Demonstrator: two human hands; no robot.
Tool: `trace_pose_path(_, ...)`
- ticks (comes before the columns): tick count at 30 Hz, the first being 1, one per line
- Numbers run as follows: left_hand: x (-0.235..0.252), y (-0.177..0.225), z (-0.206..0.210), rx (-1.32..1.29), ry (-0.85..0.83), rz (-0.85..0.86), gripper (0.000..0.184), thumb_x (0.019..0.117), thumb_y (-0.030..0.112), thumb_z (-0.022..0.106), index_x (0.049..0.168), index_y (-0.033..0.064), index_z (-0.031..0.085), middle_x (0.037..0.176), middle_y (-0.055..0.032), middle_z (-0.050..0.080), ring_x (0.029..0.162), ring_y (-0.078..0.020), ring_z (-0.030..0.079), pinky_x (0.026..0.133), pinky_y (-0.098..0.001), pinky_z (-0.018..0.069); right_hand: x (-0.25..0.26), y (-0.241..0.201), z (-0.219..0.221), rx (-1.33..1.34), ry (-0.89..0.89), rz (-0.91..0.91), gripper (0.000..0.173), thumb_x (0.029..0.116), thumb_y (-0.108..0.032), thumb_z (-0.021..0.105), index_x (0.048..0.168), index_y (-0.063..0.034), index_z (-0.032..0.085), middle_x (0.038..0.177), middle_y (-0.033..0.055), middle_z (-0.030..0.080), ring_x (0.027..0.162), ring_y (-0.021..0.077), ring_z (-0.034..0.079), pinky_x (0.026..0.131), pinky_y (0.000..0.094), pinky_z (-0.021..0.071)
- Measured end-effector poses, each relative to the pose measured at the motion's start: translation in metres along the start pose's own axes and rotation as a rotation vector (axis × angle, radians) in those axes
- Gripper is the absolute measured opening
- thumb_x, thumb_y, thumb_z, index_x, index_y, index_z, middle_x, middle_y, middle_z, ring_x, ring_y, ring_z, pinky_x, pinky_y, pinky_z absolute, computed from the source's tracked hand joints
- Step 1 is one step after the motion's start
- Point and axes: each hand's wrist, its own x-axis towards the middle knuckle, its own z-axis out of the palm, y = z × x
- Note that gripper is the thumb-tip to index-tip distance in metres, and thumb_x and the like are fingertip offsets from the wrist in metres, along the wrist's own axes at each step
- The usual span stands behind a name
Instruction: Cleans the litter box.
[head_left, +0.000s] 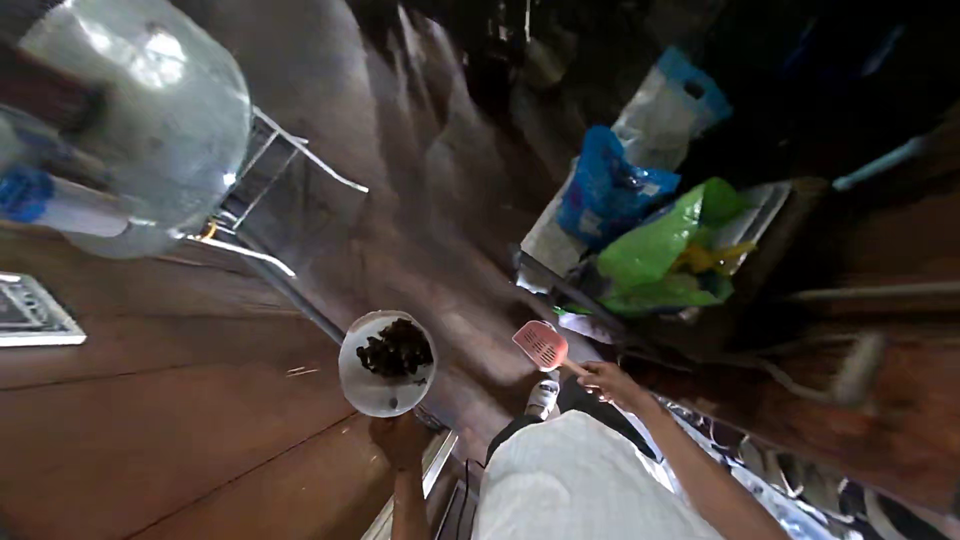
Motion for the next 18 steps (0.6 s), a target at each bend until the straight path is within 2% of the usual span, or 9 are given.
trace_pose_path(2,0.014,-0.003,0.001,0.038,0.073,-0.046,0.028,0.0899,0.002,0.068,0.111,-0.0160,0.063,0.101,-0.0229,0.069,0.092,-0.0183,0.067,0.090,-0.0366,0.0553,0.025,-0.027,0.003,-0.013,-0.042,0.004,0.033,0.0980,-0.016,0.067,0.129,-0.0040,0.063,0.082,0.0025,0.063,0.056,0.0065,0.050,0.049,0.0233,0.0421)
trace_pose_path(4,0.030,-0.002,0.006,0.053,0.134,-0.105,0.031,0.0910,0.000,0.068,0.115,-0.0188,0.061,0.107,-0.0289,0.068,0.099,-0.0259,0.067,0.095,-0.0421,0.0530,0.052,-0.060,0.003,-0.039,-0.070,-0.010,0.032,0.0999,-0.016,0.064,0.130,-0.0032,0.062,0.082,0.0026,0.062,0.056,0.0062,0.050,0.050,0.0229,0.0429)
trace_pose_path(7,0.052,0.014,0.005,-0.013,0.223,-0.143,0.032,0.0921,-0.004,0.066,0.119,-0.0196,0.059,0.112,-0.0275,0.067,0.105,-0.0231,0.067,0.099,-0.0375,0.0533,0.088,-0.108,0.009,-0.058,-0.118,-0.019,0.032,0.1014,-0.014,0.061,0.131,-0.0017,0.061,0.084,0.0026,0.062,0.058,0.0055,0.049,0.052,0.0224,0.0433)
trace_pose_path(8,0.060,0.013,0.005,-0.104,0.263,-0.123,0.028,0.0915,-0.007,0.064,0.116,-0.0186,0.060,0.109,-0.0222,0.069,0.103,-0.0185,0.067,0.096,-0.0350,0.0547,0.102,-0.119,0.011,-0.039,-0.133,-0.031,0.032,0.1012,-0.014,0.062,0.131,-0.0018,0.060,0.084,0.0025,0.062,0.058,0.0058,0.050,0.052,0.0226,0.0434)
trace_pose_path(9,0.070,0.009,0.011,-0.246,0.295,-0.072,0.021,0.0901,-0.009,0.061,0.111,-0.0136,0.060,0.103,-0.0102,0.070,0.099,-0.0096,0.068,0.093,-0.0303,0.0572,0.120,-0.134,0.010,-0.019,-0.145,-0.051,0.032,0.1007,-0.014,0.062,0.131,-0.0027,0.060,0.083,0.0017,0.062,0.058,0.0054,0.050,0.051,0.0219,0.0432)
trace_pose_path(11,0.089,0.001,0.019,-0.508,0.304,-0.015,0.019,0.0924,-0.008,0.051,0.106,-0.0008,0.061,0.100,0.0042,0.072,0.100,-0.0050,0.069,0.093,-0.0307,0.0585,0.149,-0.164,0.011,-0.014,-0.158,-0.063,0.036,0.1013,-0.016,0.062,0.134,-0.0027,0.058,0.085,0.0025,0.063,0.059,0.0062,0.052,0.052,0.0230,0.0456)
trace_pose_path(15,0.125,0.012,0.030,-0.517,0.318,-0.030,0.018,0.0903,-0.008,0.059,0.106,-0.0008,0.062,0.099,0.0061,0.072,0.099,-0.0037,0.069,0.093,-0.0304,0.0589,0.195,-0.222,0.016,0.011,-0.136,-0.064,0.036,0.1020,-0.017,0.061,0.135,-0.0029,0.057,0.085,0.0029,0.062,0.059,0.0068,0.052,0.053,0.0236,0.0459)
trace_pose_path(16,0.136,0.013,0.033,-0.496,0.298,-0.066,0.016,0.0914,-0.006,0.063,0.107,-0.0041,0.061,0.098,0.0040,0.070,0.098,-0.0032,0.068,0.094,-0.0291,0.0579,0.207,-0.234,0.016,0.032,-0.121,-0.067,0.036,0.1023,-0.017,0.061,0.136,-0.0033,0.057,0.084,0.0025,0.062,0.057,0.0065,0.051,0.052,0.0232,0.0456)
trace_pose_path(18,0.160,0.000,0.041,-0.583,0.277,-0.187,0.018,0.0962,-0.005,0.056,0.113,-0.0078,0.058,0.103,-0.0044,0.068,0.101,-0.0068,0.067,0.099,-0.0284,0.0543,0.230,-0.258,0.016,0.065,-0.092,-0.060,0.039,0.1032,-0.019,0.060,0.139,-0.0044,0.055,0.085,0.0025,0.061,0.058,0.0067,0.051,0.051,0.0229,0.0447)
